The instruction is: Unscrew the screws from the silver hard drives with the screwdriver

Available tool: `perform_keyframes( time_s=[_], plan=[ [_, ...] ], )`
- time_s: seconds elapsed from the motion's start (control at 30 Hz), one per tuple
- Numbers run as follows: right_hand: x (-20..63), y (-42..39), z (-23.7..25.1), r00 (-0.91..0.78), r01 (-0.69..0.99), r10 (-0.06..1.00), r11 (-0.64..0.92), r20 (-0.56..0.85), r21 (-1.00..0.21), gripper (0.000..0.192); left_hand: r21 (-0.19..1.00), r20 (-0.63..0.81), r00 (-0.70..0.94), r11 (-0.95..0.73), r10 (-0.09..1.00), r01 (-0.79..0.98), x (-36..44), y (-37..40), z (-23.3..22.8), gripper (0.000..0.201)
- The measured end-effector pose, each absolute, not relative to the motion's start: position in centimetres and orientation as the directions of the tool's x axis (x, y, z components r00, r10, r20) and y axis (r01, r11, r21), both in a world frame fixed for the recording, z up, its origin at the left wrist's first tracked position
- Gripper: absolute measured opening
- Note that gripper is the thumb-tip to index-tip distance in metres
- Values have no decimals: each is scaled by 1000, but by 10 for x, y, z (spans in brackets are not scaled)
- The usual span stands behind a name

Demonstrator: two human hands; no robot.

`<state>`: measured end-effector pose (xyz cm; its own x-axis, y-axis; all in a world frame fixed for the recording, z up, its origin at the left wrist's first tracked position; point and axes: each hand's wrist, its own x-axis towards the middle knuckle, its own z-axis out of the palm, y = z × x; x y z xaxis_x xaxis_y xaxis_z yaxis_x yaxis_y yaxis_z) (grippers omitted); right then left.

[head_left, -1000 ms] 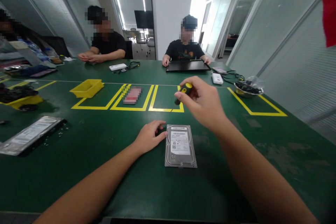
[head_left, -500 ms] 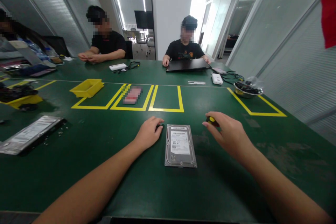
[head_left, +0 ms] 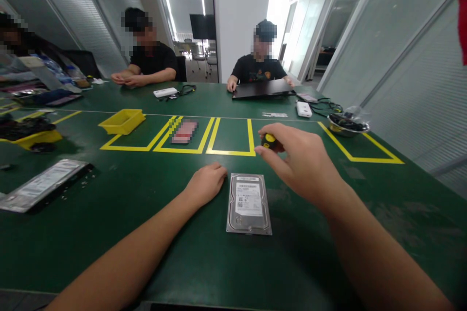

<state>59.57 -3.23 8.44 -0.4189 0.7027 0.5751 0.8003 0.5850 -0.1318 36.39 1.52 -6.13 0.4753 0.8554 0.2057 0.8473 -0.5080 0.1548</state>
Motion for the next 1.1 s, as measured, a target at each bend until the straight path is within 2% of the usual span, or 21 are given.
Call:
perform_keyframes(
  time_s=[0.2,0.43,0.5,0.7,0.9,1.1],
  plan=[
    [587,-28,100,-407,784,693,599,595,-162,22,271,265,447,-511,854,816,363,15,-66,23],
    [594,-24,103,-390,783,707,591,590,-191,22,200,225,451,-494,864,846,369,17,-69,20],
    [596,-23,101,-397,782,711,593,581,-192,22,220,235,432,-481,871,849,369,19,-70,19],
    [596,-23,99,-417,772,707,607,571,-188,22,506,294,298,-412,908,758,368,26,-74,13],
    [594,-21,97,-423,766,710,611,563,-196,21,668,268,165,-307,949,678,375,30,-73,10],
    [594,-21,96,-432,765,713,614,552,-195,21,839,192,65,-198,979,507,377,41,-76,15]
  ],
)
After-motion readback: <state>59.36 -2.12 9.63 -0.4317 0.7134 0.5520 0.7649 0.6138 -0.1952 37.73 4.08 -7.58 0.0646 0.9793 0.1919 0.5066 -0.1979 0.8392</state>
